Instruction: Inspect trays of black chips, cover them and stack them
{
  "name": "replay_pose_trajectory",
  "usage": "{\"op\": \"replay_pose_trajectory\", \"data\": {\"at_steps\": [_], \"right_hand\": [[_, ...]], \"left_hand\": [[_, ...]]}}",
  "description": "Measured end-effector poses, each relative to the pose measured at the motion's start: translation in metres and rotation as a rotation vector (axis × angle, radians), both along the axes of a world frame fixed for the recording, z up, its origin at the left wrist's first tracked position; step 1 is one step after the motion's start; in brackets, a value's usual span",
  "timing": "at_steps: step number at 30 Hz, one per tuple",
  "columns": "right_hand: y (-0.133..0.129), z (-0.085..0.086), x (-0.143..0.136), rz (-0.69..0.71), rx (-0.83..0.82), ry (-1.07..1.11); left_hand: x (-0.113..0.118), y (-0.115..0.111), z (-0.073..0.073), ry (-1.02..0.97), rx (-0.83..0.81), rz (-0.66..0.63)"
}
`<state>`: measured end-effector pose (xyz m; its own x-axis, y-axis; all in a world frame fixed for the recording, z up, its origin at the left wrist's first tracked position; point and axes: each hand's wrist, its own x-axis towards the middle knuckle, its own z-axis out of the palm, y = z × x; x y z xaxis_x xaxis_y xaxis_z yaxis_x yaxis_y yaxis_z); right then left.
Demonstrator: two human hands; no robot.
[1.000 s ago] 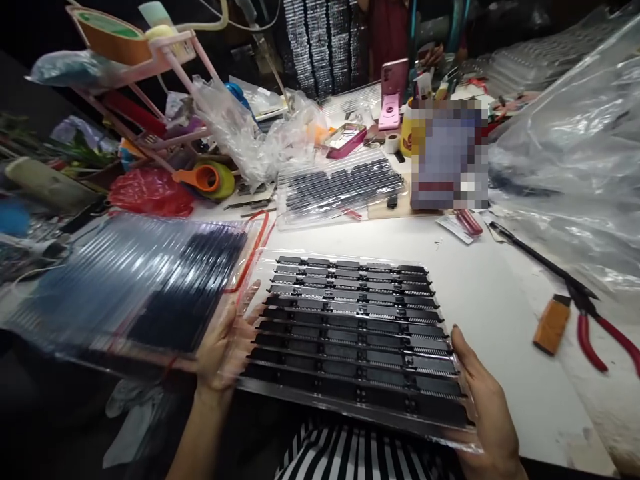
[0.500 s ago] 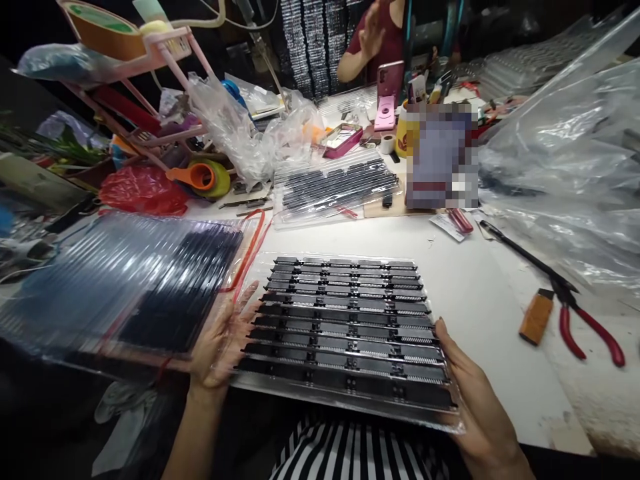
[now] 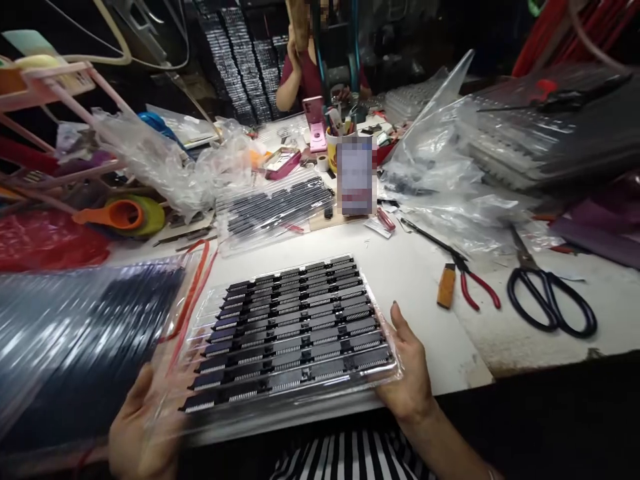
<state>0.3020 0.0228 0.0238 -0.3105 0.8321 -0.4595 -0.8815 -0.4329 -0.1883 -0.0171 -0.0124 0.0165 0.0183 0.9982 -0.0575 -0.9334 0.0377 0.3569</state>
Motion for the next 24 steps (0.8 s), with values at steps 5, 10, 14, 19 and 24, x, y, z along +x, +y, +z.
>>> {"op": "replay_pose_trajectory", "data": {"at_steps": [5, 10, 14, 19, 24], "right_hand": [[-0.002, 0.000, -0.005, 0.019, 0.004, -0.004], [-0.001, 0.003, -0.006, 0.034, 0.006, -0.047], [-0.001, 0.000, -0.005, 0.077, -0.014, -0.018], [-0.001, -0.002, -0.005, 0.108, -0.008, 0.014], [-0.001, -0.001, -0.005, 0.112, -0.007, 0.000]], "left_hand": [[0.008, -0.006, 0.004, 0.102, -0.023, 0.052], [0.008, -0.006, 0.004, 0.151, -0.113, -0.041], [0.007, -0.008, -0.002, 0.082, -0.024, -0.082], [0.002, -0.011, -0.009, 0.047, -0.035, -0.104], [-0.001, -0.011, -0.010, 0.094, -0.113, -0.064]]}}
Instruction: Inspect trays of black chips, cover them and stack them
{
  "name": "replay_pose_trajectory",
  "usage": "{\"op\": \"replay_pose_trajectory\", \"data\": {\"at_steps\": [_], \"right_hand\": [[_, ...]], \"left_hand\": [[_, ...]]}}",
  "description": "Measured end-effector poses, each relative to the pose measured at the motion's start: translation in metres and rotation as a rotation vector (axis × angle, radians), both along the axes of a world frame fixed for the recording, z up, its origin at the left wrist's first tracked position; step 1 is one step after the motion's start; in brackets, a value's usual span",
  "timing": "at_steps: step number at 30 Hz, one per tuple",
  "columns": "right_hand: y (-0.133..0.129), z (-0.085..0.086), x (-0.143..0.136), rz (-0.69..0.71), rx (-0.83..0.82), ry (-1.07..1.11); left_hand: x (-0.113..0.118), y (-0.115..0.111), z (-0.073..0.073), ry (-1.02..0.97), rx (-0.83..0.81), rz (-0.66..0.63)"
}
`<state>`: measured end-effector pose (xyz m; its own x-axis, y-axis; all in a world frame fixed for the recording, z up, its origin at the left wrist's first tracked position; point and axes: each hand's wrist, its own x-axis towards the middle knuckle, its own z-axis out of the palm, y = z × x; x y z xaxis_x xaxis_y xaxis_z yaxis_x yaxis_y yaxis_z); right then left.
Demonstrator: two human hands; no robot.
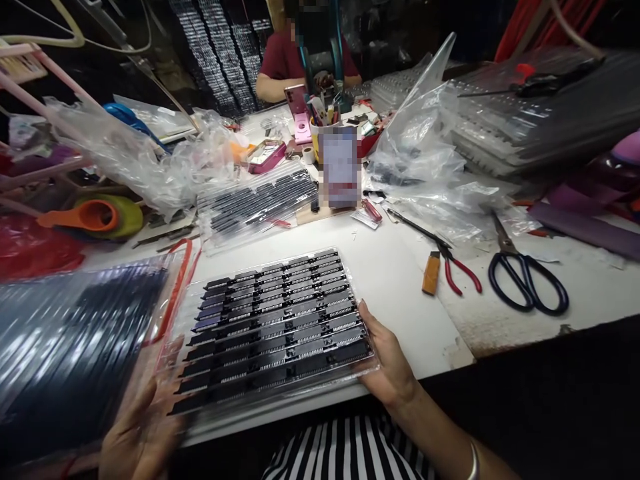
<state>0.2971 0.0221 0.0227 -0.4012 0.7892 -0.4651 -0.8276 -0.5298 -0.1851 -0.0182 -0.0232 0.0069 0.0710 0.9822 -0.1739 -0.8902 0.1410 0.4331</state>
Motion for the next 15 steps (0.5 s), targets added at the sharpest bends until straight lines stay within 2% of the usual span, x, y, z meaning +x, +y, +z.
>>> {"op": "replay_pose_trajectory", "data": {"at_steps": [7, 15], "right_hand": [[0.0012, -0.0010, 0.0000, -0.041, -0.036, -0.022], [0.0006, -0.0039, 0.0002, -0.011, -0.016, -0.039]], "left_hand": [[0.0023, -0.0003, 0.0034, 0.034, -0.032, 0.040], [0.0032, 0.0009, 0.0039, 0.074, -0.059, 0.050]]}}
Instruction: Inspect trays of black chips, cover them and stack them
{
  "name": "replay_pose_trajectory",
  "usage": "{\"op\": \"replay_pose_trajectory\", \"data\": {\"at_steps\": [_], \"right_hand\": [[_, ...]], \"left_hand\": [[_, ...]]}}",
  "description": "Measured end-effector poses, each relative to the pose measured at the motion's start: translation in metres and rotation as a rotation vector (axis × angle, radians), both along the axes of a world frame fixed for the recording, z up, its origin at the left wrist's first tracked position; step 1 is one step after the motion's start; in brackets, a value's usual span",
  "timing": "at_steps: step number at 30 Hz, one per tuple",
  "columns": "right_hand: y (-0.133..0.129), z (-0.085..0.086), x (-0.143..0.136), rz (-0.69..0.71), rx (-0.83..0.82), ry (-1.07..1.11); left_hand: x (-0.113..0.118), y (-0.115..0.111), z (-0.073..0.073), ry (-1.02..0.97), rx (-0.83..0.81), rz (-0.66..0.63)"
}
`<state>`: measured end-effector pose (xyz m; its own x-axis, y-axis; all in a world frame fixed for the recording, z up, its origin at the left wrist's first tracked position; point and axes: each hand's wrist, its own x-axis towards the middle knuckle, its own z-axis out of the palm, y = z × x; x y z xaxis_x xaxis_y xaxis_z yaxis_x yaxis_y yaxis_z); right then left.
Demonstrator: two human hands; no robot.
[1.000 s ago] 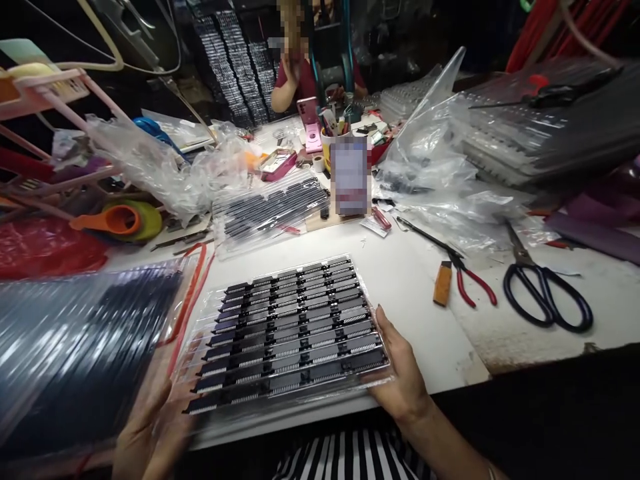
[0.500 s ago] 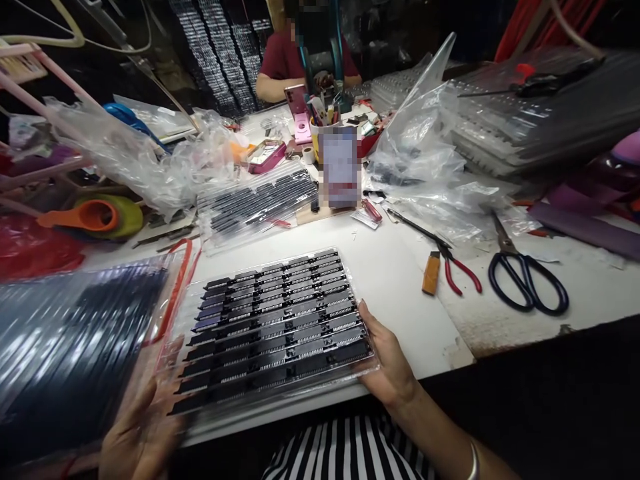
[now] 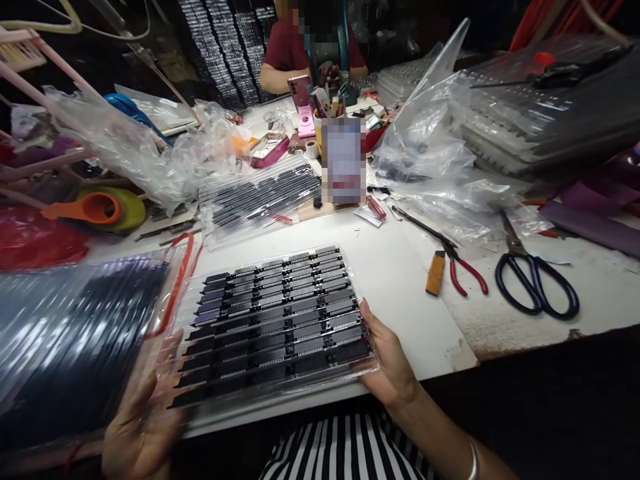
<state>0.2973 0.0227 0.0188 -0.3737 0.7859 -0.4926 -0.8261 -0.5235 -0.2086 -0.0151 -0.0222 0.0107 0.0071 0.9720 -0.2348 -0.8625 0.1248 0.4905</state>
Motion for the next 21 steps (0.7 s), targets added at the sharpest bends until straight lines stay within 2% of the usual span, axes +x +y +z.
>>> {"op": "replay_pose_trajectory", "data": {"at_steps": [6, 12, 16, 21], "right_hand": [[-0.003, 0.006, 0.006, 0.030, 0.021, 0.033], [-0.012, 0.001, 0.013, -0.032, 0.069, -0.021], [-0.012, -0.004, 0.010, -0.062, 0.014, -0.033], [-0.009, -0.001, 0.009, -0.093, -0.096, -0.004]], "left_hand": [[0.003, 0.002, 0.002, -0.007, 0.000, 0.020], [0.002, 0.004, 0.000, -0.044, 0.048, -0.034], [0.003, 0.005, -0.001, -0.021, 0.056, -0.038], [0.004, 0.004, 0.004, 0.099, -0.003, -0.048]]}}
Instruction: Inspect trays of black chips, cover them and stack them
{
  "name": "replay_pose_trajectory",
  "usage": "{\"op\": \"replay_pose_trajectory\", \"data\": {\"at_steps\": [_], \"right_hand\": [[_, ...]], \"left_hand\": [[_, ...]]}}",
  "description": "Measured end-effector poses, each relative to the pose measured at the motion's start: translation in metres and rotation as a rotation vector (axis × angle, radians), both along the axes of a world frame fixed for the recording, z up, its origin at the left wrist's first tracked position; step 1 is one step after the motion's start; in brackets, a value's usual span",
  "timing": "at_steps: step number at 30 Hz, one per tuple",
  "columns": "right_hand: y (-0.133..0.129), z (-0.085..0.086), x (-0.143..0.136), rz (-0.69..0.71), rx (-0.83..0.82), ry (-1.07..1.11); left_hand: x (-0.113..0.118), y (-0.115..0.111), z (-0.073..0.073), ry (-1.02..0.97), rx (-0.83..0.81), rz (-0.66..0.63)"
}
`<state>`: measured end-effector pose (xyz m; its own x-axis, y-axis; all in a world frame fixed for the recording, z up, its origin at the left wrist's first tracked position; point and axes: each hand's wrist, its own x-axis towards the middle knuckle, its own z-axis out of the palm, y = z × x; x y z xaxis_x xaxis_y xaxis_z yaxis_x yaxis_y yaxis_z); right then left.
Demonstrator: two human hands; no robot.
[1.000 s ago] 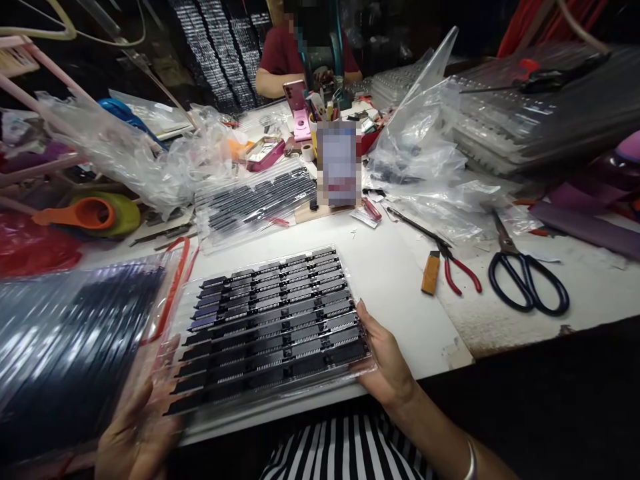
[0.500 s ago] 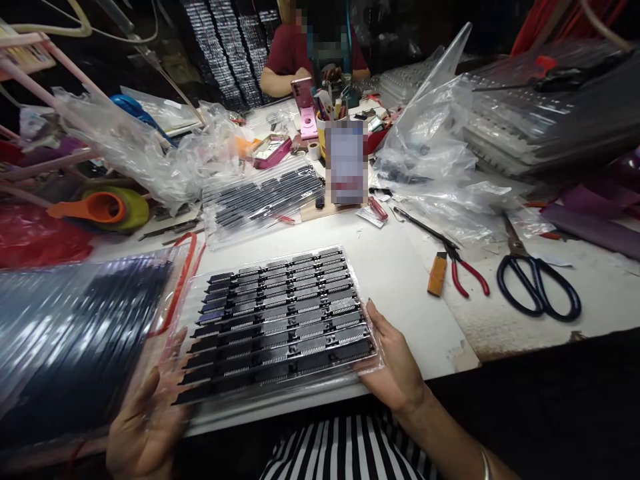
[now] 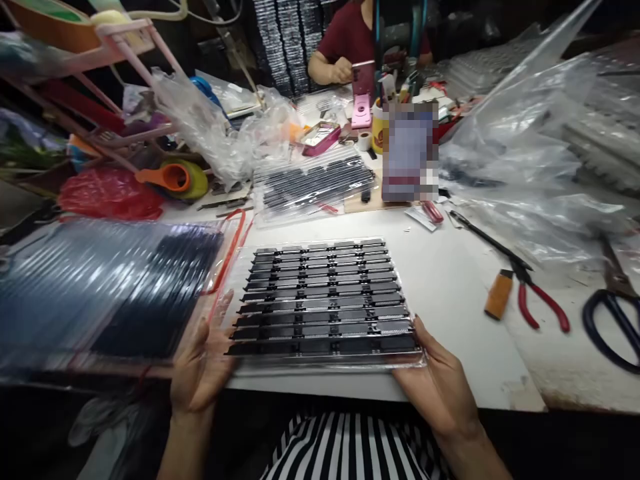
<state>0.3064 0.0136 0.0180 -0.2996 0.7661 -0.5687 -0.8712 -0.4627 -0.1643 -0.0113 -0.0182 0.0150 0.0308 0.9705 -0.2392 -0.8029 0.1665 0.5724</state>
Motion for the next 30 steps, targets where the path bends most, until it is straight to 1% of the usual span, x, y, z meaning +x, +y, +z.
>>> {"op": "replay_pose_trajectory", "data": {"at_steps": [4, 7, 11, 15, 18, 21, 26, 30], "right_hand": [[0.001, 0.001, 0.001, 0.000, -0.026, -0.038], [0.000, -0.001, 0.001, 0.007, -0.013, -0.078], [0.000, -0.003, 0.001, 0.031, 0.020, -0.129], [0.000, -0.003, -0.003, 0.025, -0.002, -0.194], [0.001, -0.003, -0.007, -0.006, -0.030, -0.228], [0.000, -0.005, -0.008, -0.019, -0.033, -0.219], [-0.004, -0.010, -0.006, 0.054, 0.084, -0.148], [-0.005, -0.010, -0.008, 0.084, 0.222, -0.112]], "left_hand": [[0.000, -0.002, 0.004, 0.101, -0.049, -0.003], [0.000, -0.002, 0.005, 0.103, -0.052, 0.008], [0.000, -0.002, 0.004, 0.080, -0.047, 0.027], [-0.002, -0.004, 0.000, 0.029, -0.051, 0.039], [-0.003, -0.006, -0.003, -0.037, 0.004, 0.069], [-0.003, -0.007, -0.004, -0.081, 0.059, 0.115], [-0.002, -0.008, -0.003, -0.101, 0.107, 0.189], [-0.003, -0.013, -0.007, -0.186, 0.108, 0.133]]}}
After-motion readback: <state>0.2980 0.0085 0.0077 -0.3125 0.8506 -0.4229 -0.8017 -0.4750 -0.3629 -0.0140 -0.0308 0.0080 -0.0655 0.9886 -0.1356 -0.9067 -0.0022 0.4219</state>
